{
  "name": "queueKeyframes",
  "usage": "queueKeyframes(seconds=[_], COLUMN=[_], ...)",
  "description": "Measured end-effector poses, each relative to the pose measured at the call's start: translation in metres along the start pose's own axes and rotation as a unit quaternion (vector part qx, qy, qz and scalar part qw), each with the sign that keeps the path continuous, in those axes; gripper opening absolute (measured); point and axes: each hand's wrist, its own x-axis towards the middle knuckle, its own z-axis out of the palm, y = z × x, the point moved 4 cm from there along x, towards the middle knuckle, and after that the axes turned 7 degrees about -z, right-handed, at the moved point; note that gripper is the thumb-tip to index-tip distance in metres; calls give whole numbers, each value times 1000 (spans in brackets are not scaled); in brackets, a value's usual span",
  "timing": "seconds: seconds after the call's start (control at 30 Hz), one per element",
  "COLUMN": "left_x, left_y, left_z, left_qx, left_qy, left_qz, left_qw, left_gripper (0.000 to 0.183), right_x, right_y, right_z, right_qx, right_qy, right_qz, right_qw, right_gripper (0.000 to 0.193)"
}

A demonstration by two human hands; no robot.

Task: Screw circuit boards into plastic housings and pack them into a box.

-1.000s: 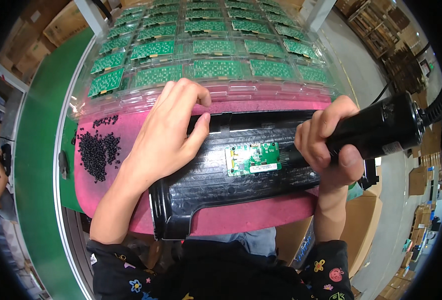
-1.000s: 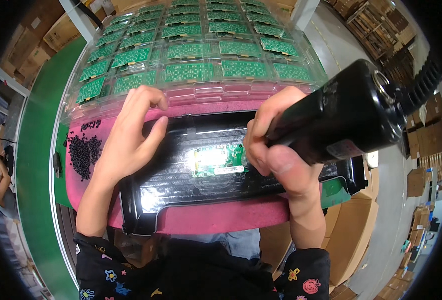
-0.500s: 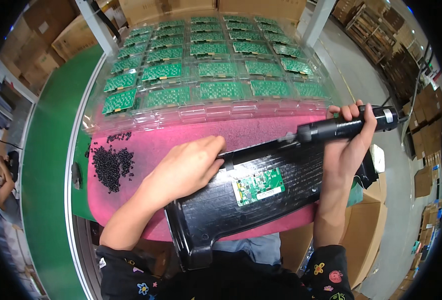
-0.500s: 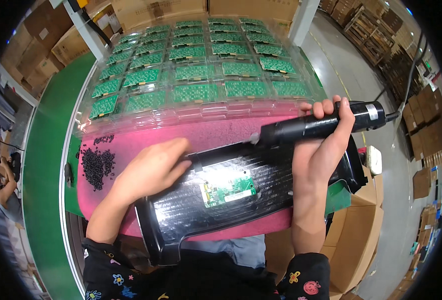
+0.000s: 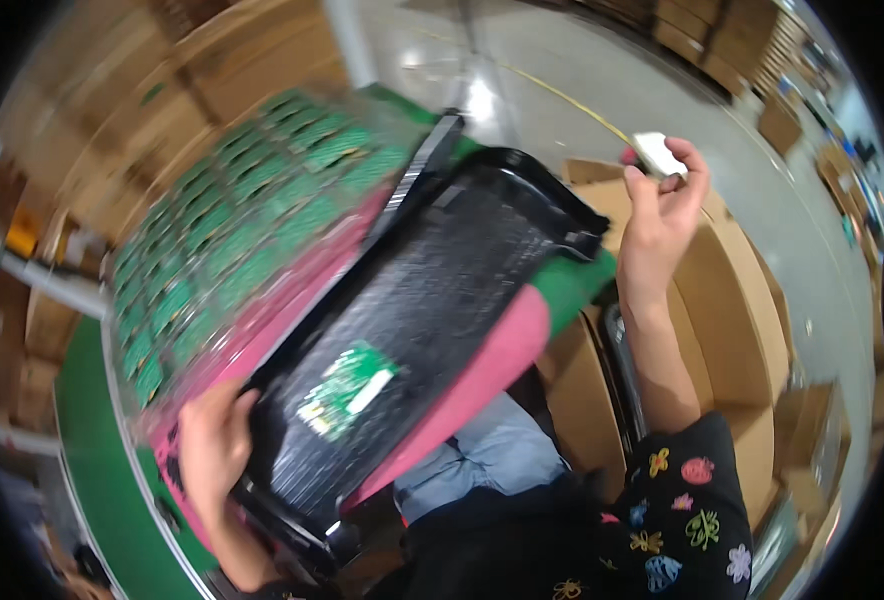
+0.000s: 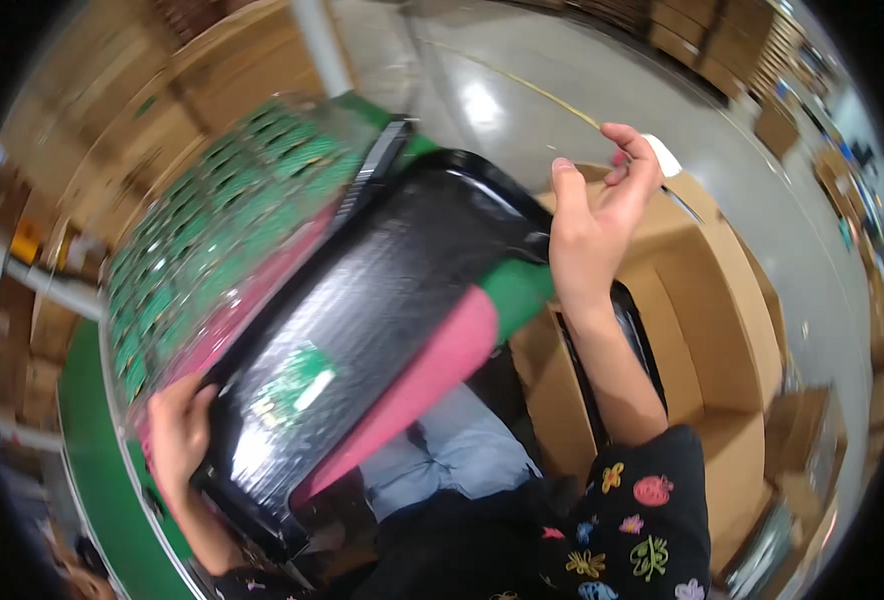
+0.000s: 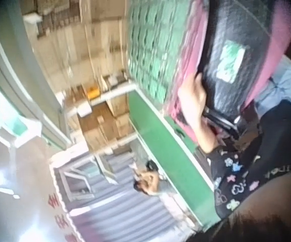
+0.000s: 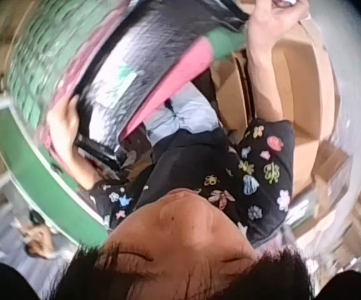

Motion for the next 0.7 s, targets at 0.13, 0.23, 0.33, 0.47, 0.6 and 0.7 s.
queueKeyframes(seconds=[0.13,0.23,0.33,0.47,0.6,0.7], left_x=[-68,-113,-198,-265,-333,-331], left_y=[12,-8,-93,-106,-147,-141], left_z=[-49,-67,-95,-112,-140,-146], left_qx=[85,111,35,-314,-255,-261], left_qy=[159,335,464,430,504,465], left_qz=[72,-34,-188,-391,-159,-398], left_qw=[981,935,865,751,810,746], left_gripper=[27,26,36,42,26,37], right_x=[-3,-66,-182,-353,-429,-404], right_y=[110,217,291,318,353,348], right_z=[-104,-206,-277,-302,-348,-334], right_qx=[-107,-277,-444,-465,-570,-453], right_qy=[17,-11,-166,-355,-296,-409], right_qz=[91,137,174,419,424,315], right_qw=[990,951,863,694,639,727], right_gripper=[36,35,48,68,42,41])
